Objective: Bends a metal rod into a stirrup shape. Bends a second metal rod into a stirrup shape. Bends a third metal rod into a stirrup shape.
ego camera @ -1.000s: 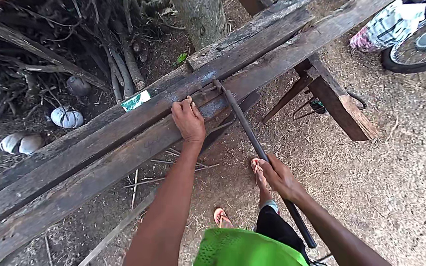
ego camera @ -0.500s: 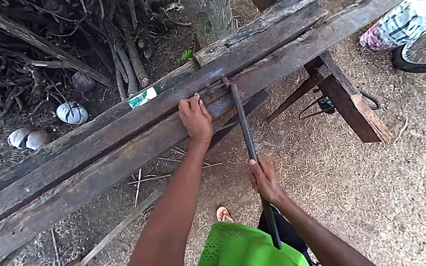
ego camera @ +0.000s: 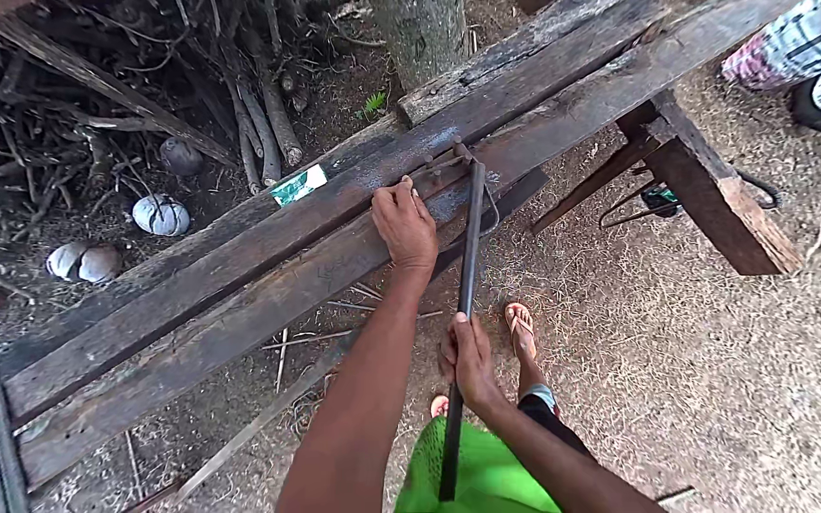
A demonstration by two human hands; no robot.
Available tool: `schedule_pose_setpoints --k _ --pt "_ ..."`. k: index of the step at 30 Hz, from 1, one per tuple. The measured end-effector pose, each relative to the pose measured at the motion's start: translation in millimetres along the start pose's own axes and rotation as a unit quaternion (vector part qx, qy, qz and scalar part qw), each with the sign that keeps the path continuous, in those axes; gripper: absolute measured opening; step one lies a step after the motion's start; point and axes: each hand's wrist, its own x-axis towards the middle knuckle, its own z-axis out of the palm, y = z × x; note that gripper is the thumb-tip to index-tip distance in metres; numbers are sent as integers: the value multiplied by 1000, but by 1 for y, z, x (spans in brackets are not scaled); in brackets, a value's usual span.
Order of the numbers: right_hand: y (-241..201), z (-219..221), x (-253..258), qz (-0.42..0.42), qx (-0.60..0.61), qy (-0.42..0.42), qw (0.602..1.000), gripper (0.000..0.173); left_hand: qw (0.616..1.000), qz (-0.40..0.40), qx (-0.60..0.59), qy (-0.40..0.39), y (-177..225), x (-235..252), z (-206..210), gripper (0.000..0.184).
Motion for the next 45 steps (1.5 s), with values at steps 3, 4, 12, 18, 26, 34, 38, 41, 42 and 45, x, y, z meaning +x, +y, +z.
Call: schedule_pose_setpoints --k 3,4,12,18,26,34,38,41,42,45 --pt "-22 -23 -6 24 -35 -11 999 37 1000 3 -3 -7 0 0 -1 29" --pt "-28 -37 -5 26 -60 -19 998 37 1000 3 -3 -9 1 0 0 30" --pt "-31 -65 5 24 -114 -27 993 35 1000 -7 -6 -5 2 -1 -2 30" --pt "-21 -64 6 7 -109 -17 994 36 1000 -9 -3 -1 3 -2 -2 29" --pt "9 3 11 -17 -26 31 999 33 1000 -5 3 -14 2 -3 -3 31" --pt "-8 -38 -47 10 -17 27 999 32 1000 -6 9 -22 2 2 -3 32" --pt "-27 -91 -56 -34 -35 105 993 32 999 -16 10 -30 4 2 -3 32" --pt "-84 -124 -38 -118 -35 141 982 31 999 -24 -25 -23 4 4 -6 32" --pt "-108 -136 -33 -154 -38 149 976 29 998 -34 -48 -35 6 3 -14 37" --pt "-177 -176 -25 -243 -85 164 952 20 995 1 -53 -87 31 -25 -53 56"
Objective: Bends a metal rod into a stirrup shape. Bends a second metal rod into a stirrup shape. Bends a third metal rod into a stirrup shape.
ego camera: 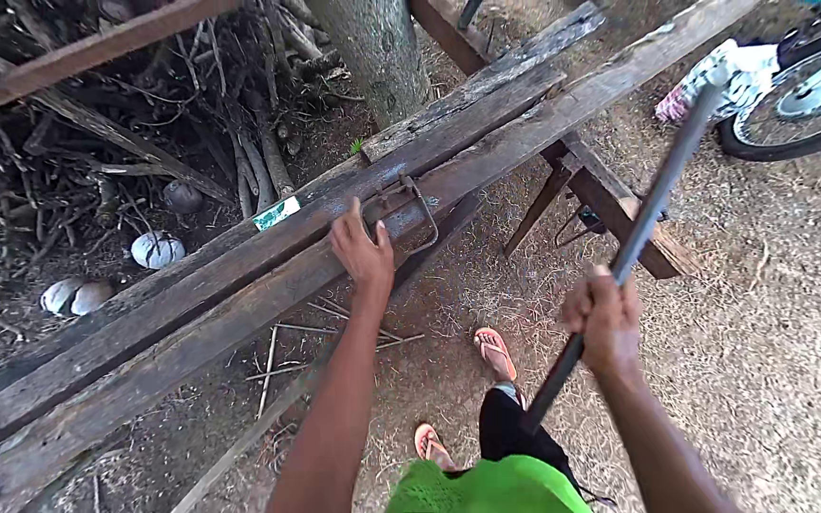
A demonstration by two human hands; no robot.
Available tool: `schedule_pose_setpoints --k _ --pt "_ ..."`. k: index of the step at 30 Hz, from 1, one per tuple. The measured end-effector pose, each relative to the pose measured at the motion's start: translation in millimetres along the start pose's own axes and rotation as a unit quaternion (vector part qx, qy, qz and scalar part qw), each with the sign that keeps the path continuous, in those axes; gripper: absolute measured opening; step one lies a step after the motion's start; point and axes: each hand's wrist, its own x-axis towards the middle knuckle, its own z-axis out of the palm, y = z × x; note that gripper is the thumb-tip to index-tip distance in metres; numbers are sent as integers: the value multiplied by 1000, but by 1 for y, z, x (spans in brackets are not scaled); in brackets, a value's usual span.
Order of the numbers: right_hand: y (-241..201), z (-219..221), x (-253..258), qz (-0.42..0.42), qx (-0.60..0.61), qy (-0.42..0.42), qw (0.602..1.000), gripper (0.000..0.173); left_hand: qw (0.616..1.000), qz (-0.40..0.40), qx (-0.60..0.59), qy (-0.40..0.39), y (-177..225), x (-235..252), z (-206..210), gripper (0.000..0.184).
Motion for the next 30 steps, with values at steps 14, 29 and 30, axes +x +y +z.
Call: schedule_pose_setpoints --k 14,29,30 --pt "-80 -140 167 -44 -196 -83 976 17 976 40 120 -178 75 48 -59 36" --pt "-47 -88 218 -147 -427 -353 820 56 991 8 -30 132 112 162 -117 35" --pt "-45 -82 218 -158 -429 -381 803 54 989 -7 -32 146 105 147 -124 35"
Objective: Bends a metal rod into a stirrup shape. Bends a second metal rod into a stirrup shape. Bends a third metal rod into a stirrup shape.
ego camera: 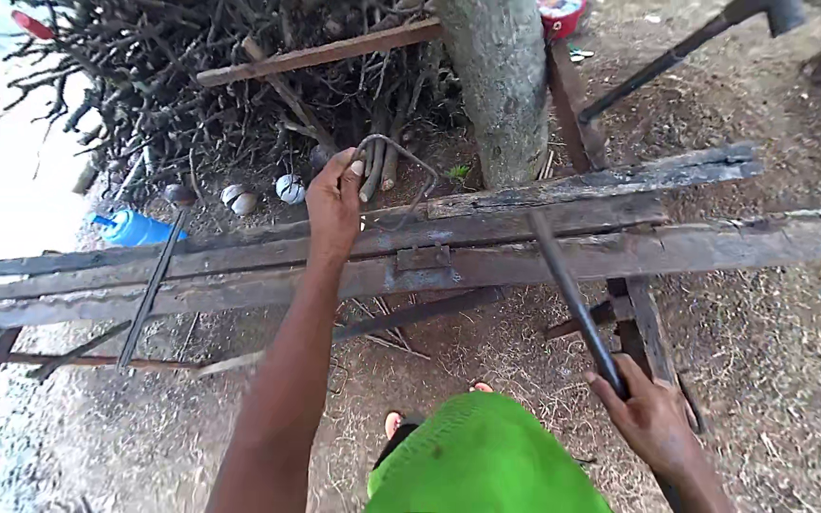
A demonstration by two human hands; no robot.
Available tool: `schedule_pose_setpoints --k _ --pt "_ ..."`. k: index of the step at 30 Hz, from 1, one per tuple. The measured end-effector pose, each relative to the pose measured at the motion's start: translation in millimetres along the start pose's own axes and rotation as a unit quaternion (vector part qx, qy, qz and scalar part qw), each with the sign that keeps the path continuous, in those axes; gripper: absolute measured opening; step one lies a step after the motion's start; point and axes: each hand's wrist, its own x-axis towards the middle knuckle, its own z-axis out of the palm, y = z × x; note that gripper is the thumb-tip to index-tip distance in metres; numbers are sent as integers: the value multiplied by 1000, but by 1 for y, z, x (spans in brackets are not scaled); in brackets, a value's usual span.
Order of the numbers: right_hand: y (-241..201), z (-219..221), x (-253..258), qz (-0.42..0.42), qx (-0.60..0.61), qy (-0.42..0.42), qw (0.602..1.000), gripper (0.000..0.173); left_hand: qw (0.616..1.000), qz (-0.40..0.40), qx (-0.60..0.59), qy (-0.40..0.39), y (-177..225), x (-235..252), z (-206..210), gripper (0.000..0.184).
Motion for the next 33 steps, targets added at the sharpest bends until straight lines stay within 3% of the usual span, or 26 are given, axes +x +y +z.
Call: schedule_pose_setpoints --k 4,8,12,15,18,21,24,29,33 --pt "-4 18 27 -107 -61 -110 986 53 994 -85 46 48 -26 -79 -62 38" --pt "-22 39 58 -212 -140 -188 949 47 947 -308 73 59 -32 -224 -118 35" --pt "-47 61 82 -235 -153 -243 929 46 826 -563 4 31 -62 -402 -112 35" --pt "-70 79 97 -241 -144 -263 923 48 723 -690 30 22 -72 -508 -91 35" --pt "-100 95 110 -244 -153 -278 916 52 609 -785 -4 114 -80 -578 -71 35" --pt "-133 111 118 -250 -166 -278 912 50 541 -821 -57 172 -97 -614 -58 34" --pt "-162 130 122 -271 -176 -244 915 54 535 -827 -74 156 -144 -619 -56 34" --pt "-228 155 115 -208 -179 -240 931 49 634 -772 6 35 -244 -572 -98 34" --pt "-281 183 117 -133 -165 -233 949 44 667 -736 66 -97 -329 -518 -148 54"
